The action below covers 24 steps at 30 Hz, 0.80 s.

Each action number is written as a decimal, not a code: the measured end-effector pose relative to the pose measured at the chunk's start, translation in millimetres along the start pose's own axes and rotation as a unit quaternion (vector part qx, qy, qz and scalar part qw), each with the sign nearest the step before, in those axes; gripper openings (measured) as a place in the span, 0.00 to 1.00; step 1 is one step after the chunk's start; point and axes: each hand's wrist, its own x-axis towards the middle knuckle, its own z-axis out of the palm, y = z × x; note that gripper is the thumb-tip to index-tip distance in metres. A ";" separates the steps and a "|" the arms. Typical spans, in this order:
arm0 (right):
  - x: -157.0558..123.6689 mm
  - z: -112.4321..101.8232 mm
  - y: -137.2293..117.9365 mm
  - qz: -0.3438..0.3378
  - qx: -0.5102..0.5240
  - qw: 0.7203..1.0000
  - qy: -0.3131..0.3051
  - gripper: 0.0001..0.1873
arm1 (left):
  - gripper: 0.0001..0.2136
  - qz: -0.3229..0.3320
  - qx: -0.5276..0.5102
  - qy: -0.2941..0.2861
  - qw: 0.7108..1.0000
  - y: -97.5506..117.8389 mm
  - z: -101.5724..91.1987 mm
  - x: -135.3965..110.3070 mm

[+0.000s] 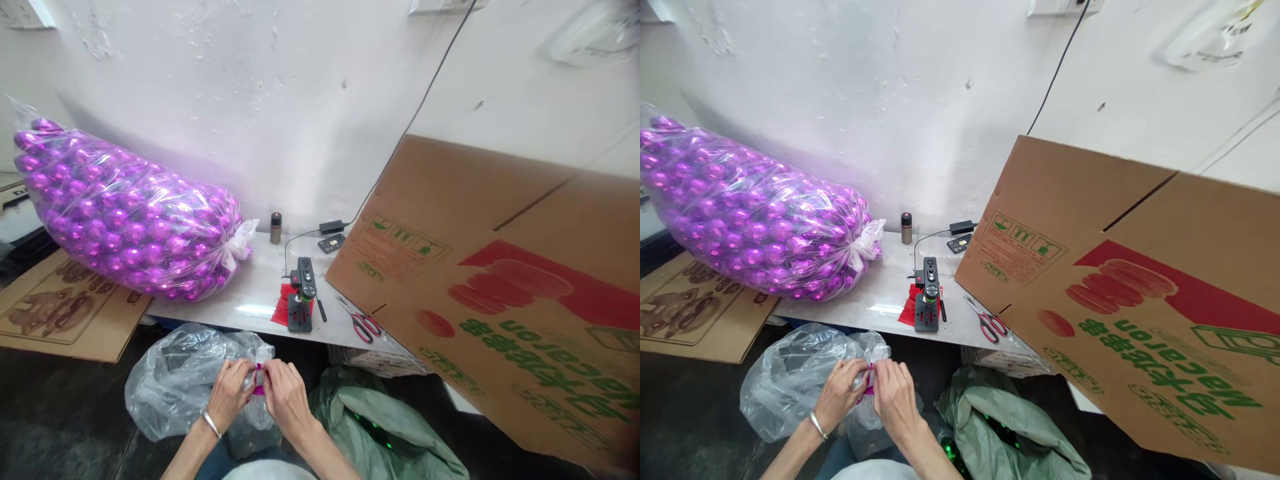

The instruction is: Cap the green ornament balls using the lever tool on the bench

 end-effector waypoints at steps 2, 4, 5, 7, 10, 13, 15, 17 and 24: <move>-1.3 -1.7 2.2 -0.004 0.000 1.000 -0.009 0.12 | 0.05 -0.004 -0.005 -0.002 1.000 1.6 1.8 1.9; -1.5 -1.7 4.4 0.009 0.003 1.000 -0.021 0.11 | 0.05 -0.004 -0.009 -0.004 1.000 3.0 3.6 2.8; -1.1 -1.2 5.4 0.020 0.008 0.999 -0.027 0.11 | 0.05 -0.003 -0.010 -0.003 1.000 3.5 4.4 2.8; 0.3 -0.5 6.8 0.046 0.024 0.998 -0.043 0.11 | 0.05 -0.002 -0.012 -0.002 1.000 3.9 5.4 1.6; 3.1 -2.3 7.4 0.072 0.057 0.993 -0.076 0.12 | 0.05 0.000 -0.014 0.000 1.000 3.5 5.2 -1.8; 5.6 -7.5 7.5 0.082 0.079 0.988 -0.108 0.12 | 0.05 0.002 -0.020 -0.004 1.000 2.8 3.8 -6.3; 7.0 -11.4 8.0 0.079 0.087 0.985 -0.128 0.12 | 0.06 -0.001 -0.022 -0.008 1.000 2.4 2.9 -9.3; 7.9 -14.0 9.0 0.067 0.092 0.982 -0.151 0.12 | 0.06 -0.004 -0.022 -0.010 1.000 2.0 2.3 -11.9; 0.7 0.1 4.3 0.072 0.039 0.982 -0.169 0.13 | 0.06 0.005 -0.015 -0.015 1.000 3.0 3.3 -15.7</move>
